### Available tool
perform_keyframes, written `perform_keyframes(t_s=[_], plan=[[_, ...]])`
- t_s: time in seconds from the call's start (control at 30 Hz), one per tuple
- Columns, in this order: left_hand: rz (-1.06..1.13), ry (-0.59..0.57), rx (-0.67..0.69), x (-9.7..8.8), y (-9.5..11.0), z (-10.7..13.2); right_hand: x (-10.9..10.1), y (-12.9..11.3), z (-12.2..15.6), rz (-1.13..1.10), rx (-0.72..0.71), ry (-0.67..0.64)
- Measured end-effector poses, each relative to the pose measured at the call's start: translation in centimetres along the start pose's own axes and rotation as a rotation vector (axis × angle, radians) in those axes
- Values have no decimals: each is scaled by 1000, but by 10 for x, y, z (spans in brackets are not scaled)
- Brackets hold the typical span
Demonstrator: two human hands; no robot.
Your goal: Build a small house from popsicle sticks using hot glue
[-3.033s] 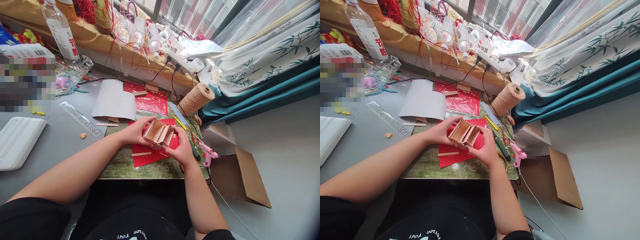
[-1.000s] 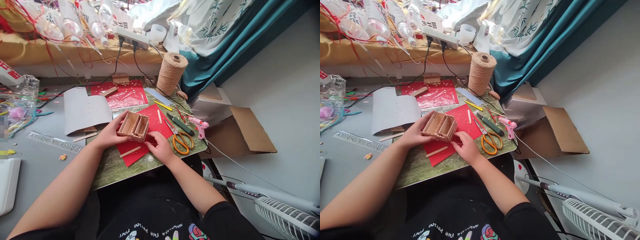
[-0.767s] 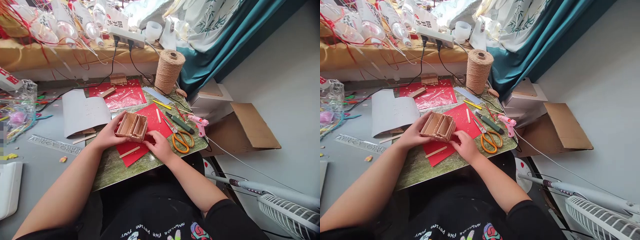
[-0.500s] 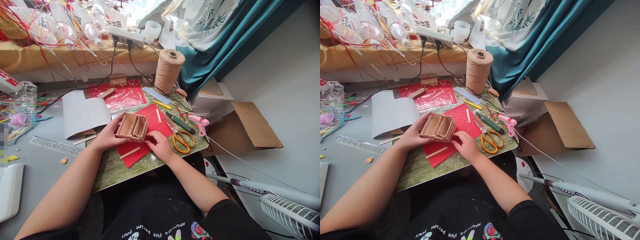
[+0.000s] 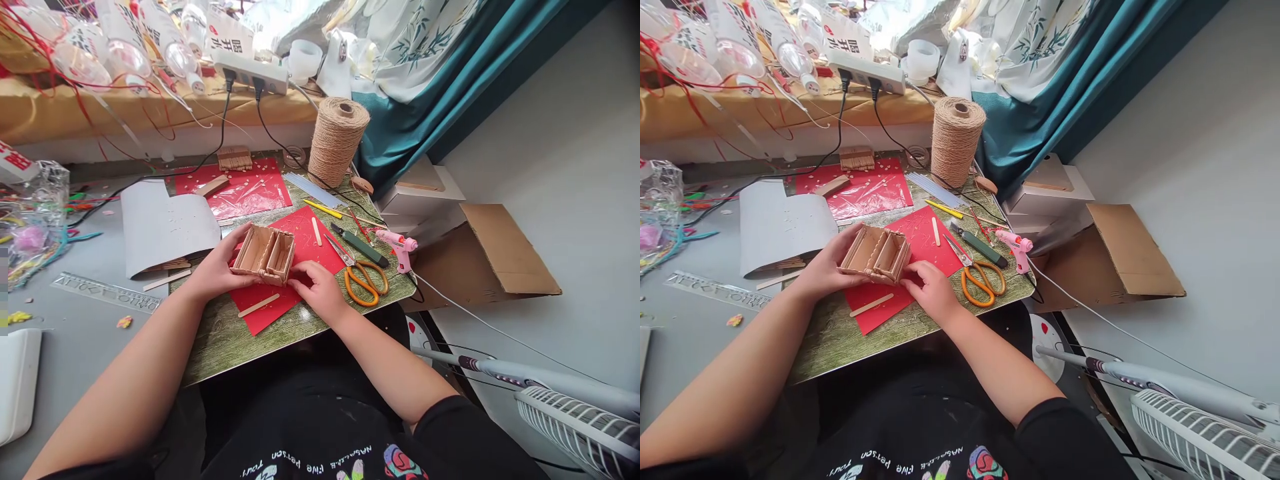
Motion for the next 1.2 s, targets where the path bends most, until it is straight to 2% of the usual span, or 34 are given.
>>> perform_keyframes(t_s=[0.13, 0.2, 0.3, 0.4, 0.5, 0.6, 0.67, 0.77, 0.87, 1.0, 1.1, 1.2], plan=[[-161, 29, 3, -6, 8, 2, 0, -2, 1, 28, -42, -13], [-93, 47, -15, -8, 5, 4, 2, -5, 2, 52, -99, -38], [102, 92, -24, -12, -1, 5, 14, -15, 5, 130, -222, -153], [146, 126, 13, -15, 0, 5, 26, -24, 12, 214, -317, -256], [106, 127, 9, -11, 5, 11, 17, -32, 16, 180, -356, -200], [-90, 156, -114, 3, 8, 25, -14, -26, 13, 35, -264, 26], [-215, 239, -213, 14, 11, 36, -35, -9, 8, -75, -132, 181], [-278, 386, -249, 29, 21, 43, -46, 18, 2, -240, 31, 283], [-301, 442, -231, 37, 27, 37, -41, 35, -1, -324, 84, 277], [-201, 456, -214, 27, 23, 31, -38, 37, 5, -307, 41, 257], [-114, 418, -195, 18, 22, 35, -41, 25, 9, -357, -8, 229], [-129, 319, -132, 25, 35, 38, -36, -1, 11, -498, -61, 83]])
Point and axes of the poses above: each hand's wrist, its own z-axis away from the middle knuckle, its own x-axis out of the palm, y = z × x, the point moved 9 cm from there along -z, towards the middle knuckle, and after that the axes turned 5 degrees about -y, right-handed, at the moved point
